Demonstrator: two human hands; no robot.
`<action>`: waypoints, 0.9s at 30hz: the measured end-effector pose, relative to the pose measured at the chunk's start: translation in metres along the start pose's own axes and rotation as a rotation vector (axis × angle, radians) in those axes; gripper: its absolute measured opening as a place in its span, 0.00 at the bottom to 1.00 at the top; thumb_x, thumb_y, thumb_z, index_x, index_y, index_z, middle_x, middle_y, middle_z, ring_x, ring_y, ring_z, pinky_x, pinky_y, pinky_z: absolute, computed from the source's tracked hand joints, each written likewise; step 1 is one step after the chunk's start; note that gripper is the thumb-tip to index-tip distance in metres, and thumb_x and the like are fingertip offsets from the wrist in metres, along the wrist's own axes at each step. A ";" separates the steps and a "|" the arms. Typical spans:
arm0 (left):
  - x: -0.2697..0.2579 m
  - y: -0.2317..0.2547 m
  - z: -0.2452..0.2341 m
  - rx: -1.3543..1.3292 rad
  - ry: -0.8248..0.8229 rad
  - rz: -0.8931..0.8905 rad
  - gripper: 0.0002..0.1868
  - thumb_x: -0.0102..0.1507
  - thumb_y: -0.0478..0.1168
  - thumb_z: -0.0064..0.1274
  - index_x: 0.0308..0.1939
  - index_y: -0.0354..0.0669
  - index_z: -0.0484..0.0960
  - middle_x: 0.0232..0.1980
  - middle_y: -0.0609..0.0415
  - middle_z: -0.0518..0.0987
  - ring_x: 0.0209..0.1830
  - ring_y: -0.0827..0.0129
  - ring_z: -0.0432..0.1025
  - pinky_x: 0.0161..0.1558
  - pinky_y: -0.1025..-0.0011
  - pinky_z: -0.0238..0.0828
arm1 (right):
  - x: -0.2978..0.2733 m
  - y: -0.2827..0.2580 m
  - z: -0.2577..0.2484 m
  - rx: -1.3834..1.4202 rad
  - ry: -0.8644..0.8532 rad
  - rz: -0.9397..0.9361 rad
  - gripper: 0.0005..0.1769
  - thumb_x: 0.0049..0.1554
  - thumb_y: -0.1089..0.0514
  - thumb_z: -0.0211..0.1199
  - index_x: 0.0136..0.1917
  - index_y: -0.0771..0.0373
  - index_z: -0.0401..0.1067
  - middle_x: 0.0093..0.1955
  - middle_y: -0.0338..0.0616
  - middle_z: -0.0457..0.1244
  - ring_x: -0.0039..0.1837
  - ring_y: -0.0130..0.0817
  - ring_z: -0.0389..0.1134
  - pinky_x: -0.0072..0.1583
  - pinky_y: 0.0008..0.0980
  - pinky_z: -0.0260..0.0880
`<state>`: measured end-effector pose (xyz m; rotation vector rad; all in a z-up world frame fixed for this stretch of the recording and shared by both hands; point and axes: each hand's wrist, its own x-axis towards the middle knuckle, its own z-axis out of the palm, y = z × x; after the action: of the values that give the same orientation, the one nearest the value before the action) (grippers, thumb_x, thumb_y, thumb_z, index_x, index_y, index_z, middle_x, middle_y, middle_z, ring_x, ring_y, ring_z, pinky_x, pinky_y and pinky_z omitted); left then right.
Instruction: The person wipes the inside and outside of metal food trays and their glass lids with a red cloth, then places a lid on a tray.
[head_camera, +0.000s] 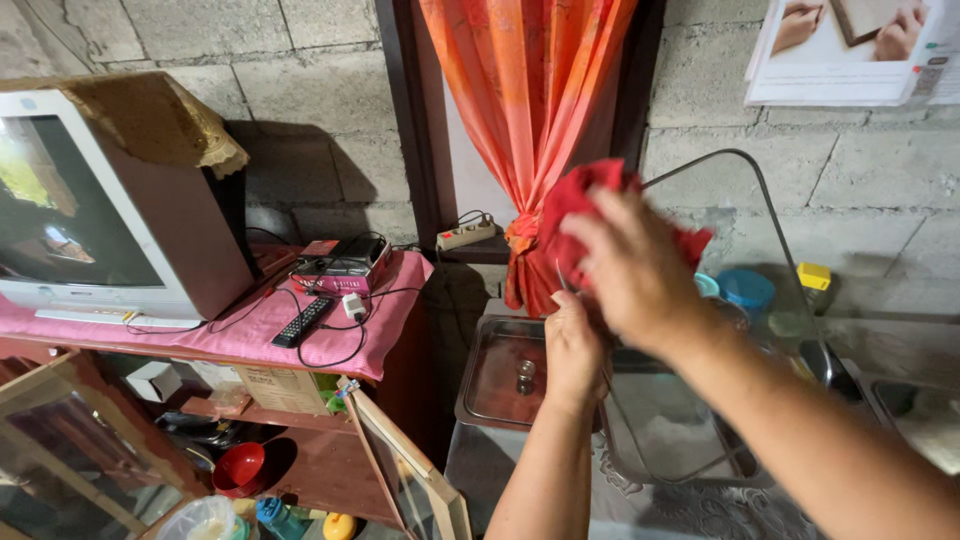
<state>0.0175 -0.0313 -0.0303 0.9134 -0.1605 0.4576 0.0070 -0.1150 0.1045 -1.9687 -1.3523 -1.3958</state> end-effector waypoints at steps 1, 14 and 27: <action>0.002 0.001 -0.003 -0.028 -0.021 0.035 0.43 0.76 0.64 0.28 0.54 0.15 0.72 0.44 0.36 0.76 0.40 0.57 0.68 0.42 0.61 0.65 | -0.003 -0.016 0.001 -0.020 -0.014 -0.011 0.22 0.58 0.62 0.61 0.65 0.66 0.67 0.69 0.62 0.59 0.74 0.61 0.58 0.76 0.55 0.55; 0.003 0.070 -0.030 -0.290 -0.018 0.011 0.38 0.71 0.62 0.32 0.72 0.34 0.62 0.54 0.35 0.81 0.44 0.50 0.79 0.46 0.58 0.80 | -0.105 -0.026 -0.041 0.059 -0.274 -0.227 0.22 0.53 0.59 0.60 0.62 0.55 0.67 0.69 0.52 0.60 0.74 0.56 0.58 0.73 0.62 0.53; 0.014 0.068 -0.029 -0.283 -0.112 -0.034 0.39 0.71 0.61 0.36 0.74 0.33 0.60 0.53 0.30 0.79 0.40 0.47 0.81 0.39 0.56 0.82 | -0.074 0.129 -0.068 0.139 -0.239 -0.151 0.25 0.52 0.69 0.64 0.61 0.51 0.67 0.72 0.41 0.58 0.76 0.43 0.60 0.76 0.47 0.62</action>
<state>-0.0021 0.0319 0.0059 0.6627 -0.3032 0.3420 0.0789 -0.2612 0.0977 -2.0262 -1.6869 -1.1194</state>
